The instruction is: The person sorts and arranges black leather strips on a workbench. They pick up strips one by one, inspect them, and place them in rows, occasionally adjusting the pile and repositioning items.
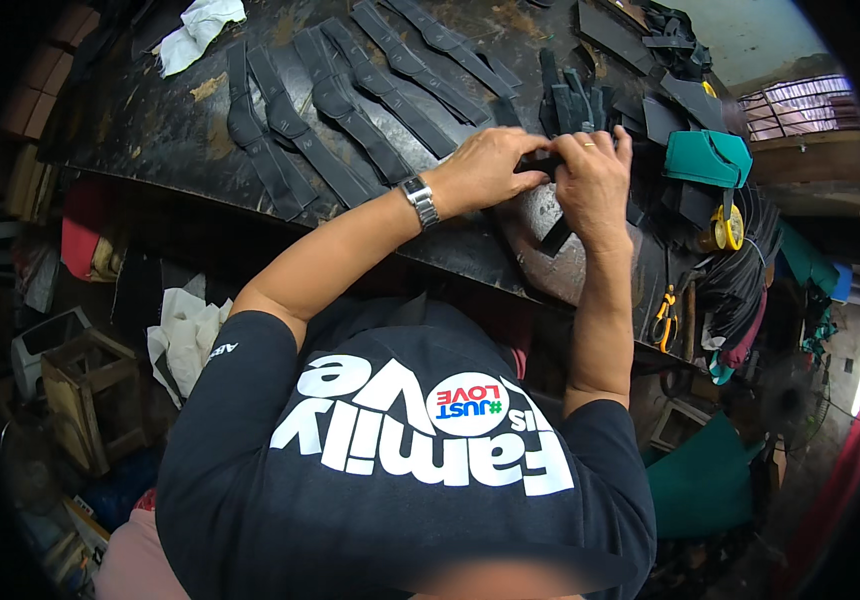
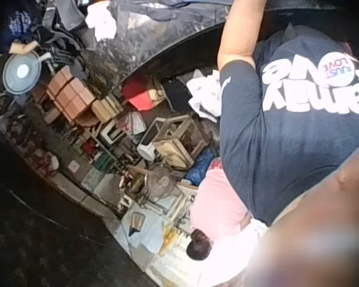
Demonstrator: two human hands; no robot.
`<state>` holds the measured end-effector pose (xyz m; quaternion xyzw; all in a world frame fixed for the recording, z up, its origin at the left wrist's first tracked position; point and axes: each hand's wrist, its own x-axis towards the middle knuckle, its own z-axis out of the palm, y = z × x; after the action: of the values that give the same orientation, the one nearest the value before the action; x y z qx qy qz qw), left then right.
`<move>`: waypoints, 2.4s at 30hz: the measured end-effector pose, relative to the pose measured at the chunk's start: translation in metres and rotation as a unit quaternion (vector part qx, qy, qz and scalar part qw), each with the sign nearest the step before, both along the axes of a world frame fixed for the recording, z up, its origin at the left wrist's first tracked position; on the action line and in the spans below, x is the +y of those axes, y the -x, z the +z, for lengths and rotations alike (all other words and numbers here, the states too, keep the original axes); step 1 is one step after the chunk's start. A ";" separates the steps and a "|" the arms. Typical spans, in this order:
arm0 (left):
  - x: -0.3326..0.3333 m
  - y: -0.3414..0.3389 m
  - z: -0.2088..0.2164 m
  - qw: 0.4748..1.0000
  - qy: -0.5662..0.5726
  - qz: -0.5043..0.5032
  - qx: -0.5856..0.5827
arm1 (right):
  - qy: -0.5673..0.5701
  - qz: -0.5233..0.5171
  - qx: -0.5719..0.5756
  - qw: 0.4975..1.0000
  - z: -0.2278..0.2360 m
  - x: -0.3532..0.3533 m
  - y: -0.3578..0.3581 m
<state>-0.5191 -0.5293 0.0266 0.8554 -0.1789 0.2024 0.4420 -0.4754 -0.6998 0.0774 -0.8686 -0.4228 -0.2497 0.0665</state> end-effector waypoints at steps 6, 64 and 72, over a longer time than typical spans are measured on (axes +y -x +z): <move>0.008 0.001 -0.018 0.965 0.176 -0.057 0.183 | -0.110 -0.108 0.149 0.977 -0.034 -0.001 0.000; 0.357 0.072 -0.055 0.837 -0.115 0.535 -0.028 | -0.133 0.196 0.452 0.860 -0.032 0.141 0.101; 0.202 0.089 0.005 0.956 0.115 0.269 0.033 | -0.021 -0.351 0.142 0.925 -0.027 -0.055 -0.012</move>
<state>-0.6082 -0.3268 0.0316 0.8218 0.0967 0.3040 0.4721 -0.4630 -0.7547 0.0506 -0.9862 -0.0714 -0.1403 0.0518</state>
